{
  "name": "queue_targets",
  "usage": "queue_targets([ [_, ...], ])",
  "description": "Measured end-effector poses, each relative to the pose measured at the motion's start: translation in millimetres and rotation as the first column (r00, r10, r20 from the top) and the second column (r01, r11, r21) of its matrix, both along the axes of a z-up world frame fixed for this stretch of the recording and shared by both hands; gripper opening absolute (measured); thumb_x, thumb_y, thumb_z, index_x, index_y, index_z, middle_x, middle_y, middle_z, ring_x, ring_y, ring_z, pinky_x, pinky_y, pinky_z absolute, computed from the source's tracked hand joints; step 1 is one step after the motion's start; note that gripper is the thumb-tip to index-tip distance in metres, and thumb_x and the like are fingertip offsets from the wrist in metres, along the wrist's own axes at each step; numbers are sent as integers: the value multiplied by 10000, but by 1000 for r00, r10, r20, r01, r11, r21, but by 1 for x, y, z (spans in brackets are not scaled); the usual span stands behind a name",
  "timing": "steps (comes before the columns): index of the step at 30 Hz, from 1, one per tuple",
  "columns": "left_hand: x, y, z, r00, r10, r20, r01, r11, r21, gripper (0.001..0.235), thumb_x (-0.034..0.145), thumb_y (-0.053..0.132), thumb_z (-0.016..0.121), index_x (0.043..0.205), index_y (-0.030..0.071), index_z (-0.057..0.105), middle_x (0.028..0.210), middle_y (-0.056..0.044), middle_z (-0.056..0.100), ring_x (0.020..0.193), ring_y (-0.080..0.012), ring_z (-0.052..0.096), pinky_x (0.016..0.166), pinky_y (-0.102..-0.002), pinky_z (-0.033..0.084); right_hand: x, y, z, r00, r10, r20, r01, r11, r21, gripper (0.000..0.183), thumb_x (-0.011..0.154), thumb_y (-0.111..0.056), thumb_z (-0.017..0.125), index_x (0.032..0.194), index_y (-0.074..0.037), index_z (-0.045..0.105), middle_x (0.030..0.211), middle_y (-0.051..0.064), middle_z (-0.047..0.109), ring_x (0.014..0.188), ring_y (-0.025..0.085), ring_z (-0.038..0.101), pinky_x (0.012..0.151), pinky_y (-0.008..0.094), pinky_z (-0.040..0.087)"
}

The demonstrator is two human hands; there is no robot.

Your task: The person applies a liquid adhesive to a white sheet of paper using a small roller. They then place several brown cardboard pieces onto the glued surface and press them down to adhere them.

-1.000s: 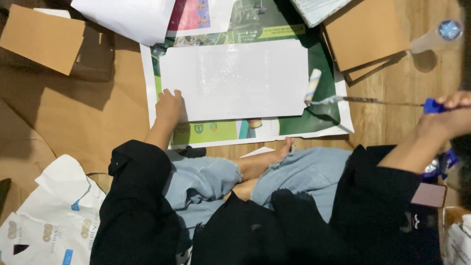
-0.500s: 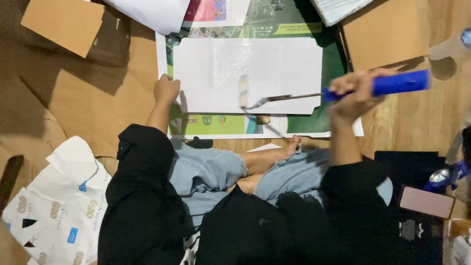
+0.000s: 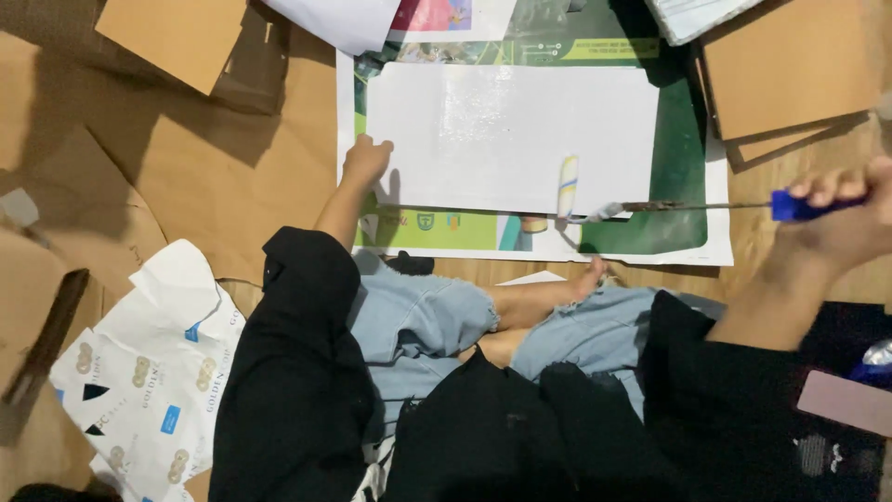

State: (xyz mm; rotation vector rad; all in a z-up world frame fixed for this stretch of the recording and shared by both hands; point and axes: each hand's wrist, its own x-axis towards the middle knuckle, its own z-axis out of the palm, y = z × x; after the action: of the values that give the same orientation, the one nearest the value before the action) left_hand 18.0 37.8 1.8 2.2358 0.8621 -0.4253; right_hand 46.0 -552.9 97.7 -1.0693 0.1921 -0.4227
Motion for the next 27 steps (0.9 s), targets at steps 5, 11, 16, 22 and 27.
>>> queue_targets([
  [5,-2,-13,19,998,-51,-30,50,998,-27,697,834,403,520,1370,-10,353,1260,-332,475,1192,-470,470,939,-560,408,-28,129,46,988,-149,-44,150,989,12,394,900,-308,569,597,-105,420,421,81,366,384,224,458,470,333,494],
  [11,-4,-4,30,995,-96,-28,96,995,-16,701,865,422,516,1370,-37,352,1254,-339,479,1193,-471,467,927,-584,404,-62,255,74,946,194,258,-176,980,-88,228,885,61,528,910,-91,360,516,104,419,418,252,512,529,390,515],
  [16,-9,-14,95,983,148,-106,-168,961,-218,676,827,378,447,1412,88,271,1454,-95,328,1271,-284,409,971,-397,398,-60,225,108,761,357,541,-361,927,-105,216,788,13,470,913,-150,403,665,16,388,505,143,435,441,228,434],
  [22,-2,19,19,991,98,91,-84,986,-144,594,889,418,553,1283,-15,454,1216,-285,509,1178,-444,482,905,-572,429,-80,222,97,593,625,508,-570,771,-284,269,721,-275,593,839,-94,432,569,108,513,502,250,550,568,405,534],
  [27,-10,24,13,993,105,54,-93,979,-181,583,916,400,522,1291,-39,445,1232,-302,498,1194,-459,460,913,-592,418,-71,221,109,777,489,396,-398,869,-293,251,812,-238,544,914,-82,375,658,96,452,613,249,539,633,398,544],
])
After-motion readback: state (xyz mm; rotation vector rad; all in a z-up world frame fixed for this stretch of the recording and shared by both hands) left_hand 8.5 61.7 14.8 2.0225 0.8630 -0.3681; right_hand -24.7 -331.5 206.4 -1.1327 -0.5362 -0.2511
